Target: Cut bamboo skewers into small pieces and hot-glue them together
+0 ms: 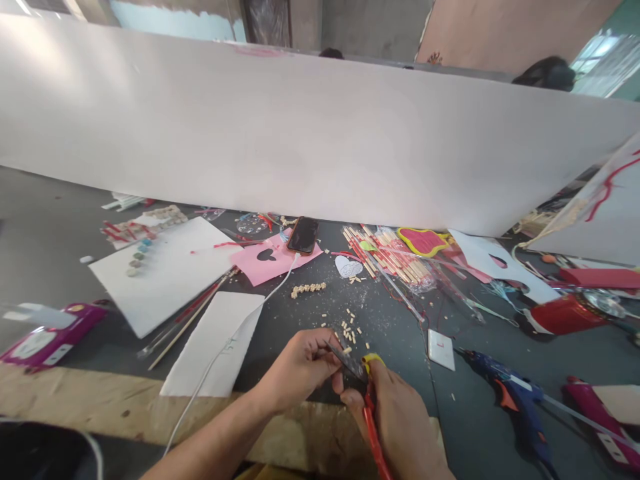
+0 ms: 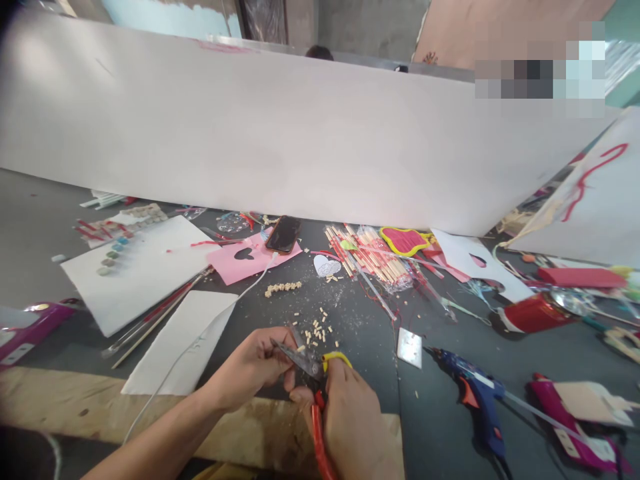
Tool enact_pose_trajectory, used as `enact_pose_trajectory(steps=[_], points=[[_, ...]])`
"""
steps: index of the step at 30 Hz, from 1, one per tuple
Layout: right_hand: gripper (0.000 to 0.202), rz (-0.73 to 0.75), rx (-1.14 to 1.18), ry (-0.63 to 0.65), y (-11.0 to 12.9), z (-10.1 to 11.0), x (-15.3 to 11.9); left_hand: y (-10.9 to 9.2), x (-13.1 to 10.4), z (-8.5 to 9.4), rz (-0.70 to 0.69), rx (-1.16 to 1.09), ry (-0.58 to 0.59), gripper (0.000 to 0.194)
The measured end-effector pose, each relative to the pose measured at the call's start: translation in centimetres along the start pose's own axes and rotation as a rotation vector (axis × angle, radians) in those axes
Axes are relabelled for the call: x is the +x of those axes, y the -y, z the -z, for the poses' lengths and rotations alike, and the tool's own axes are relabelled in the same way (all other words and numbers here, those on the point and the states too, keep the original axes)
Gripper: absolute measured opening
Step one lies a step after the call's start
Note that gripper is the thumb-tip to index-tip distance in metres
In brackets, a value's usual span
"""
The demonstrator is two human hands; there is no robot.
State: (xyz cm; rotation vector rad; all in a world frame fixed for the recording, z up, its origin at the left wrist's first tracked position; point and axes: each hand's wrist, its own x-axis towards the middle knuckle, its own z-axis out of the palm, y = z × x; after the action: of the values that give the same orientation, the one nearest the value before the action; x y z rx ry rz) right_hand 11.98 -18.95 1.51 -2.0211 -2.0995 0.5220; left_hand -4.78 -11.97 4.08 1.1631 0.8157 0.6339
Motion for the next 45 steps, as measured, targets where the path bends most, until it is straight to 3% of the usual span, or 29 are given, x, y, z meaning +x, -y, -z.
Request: enact_pose_trajectory(steps=[8,14,17,22,30,35,41,45], points=[[0.018,0.014,-0.062,0.024,-0.5,-0.3,0.3,1.1,0.1,0.0,-0.073,0.169,-0.077,0.015],[0.019,-0.039,-0.068,0.018,-0.3,0.2,0.4,1.7,-0.1,-0.5,-0.113,0.443,-0.244,0.014],[0.021,-0.034,-0.044,0.007,0.0,0.4,0.3,1.6,-0.2,-0.6,-0.172,0.491,-0.273,0.017],[0.024,-0.025,-0.012,-0.011,0.1,0.3,0.0,1.0,-0.2,-0.4,-0.199,0.409,-0.200,0.018],[0.029,0.009,0.090,-0.024,0.0,0.2,-0.2,0.6,-0.1,0.2,0.021,-0.055,-0.037,0.004],[0.027,-0.010,0.061,-0.043,0.5,0.7,-0.2,1.0,0.1,0.6,0.069,-0.223,0.028,0.005],[0.018,0.015,0.011,-0.006,0.2,0.3,0.1,0.5,0.1,0.8,0.110,-0.158,0.057,0.015],[0.019,-0.011,-0.052,-0.004,-0.2,-0.2,0.3,0.8,0.0,0.3,0.033,0.093,-0.059,0.016]])
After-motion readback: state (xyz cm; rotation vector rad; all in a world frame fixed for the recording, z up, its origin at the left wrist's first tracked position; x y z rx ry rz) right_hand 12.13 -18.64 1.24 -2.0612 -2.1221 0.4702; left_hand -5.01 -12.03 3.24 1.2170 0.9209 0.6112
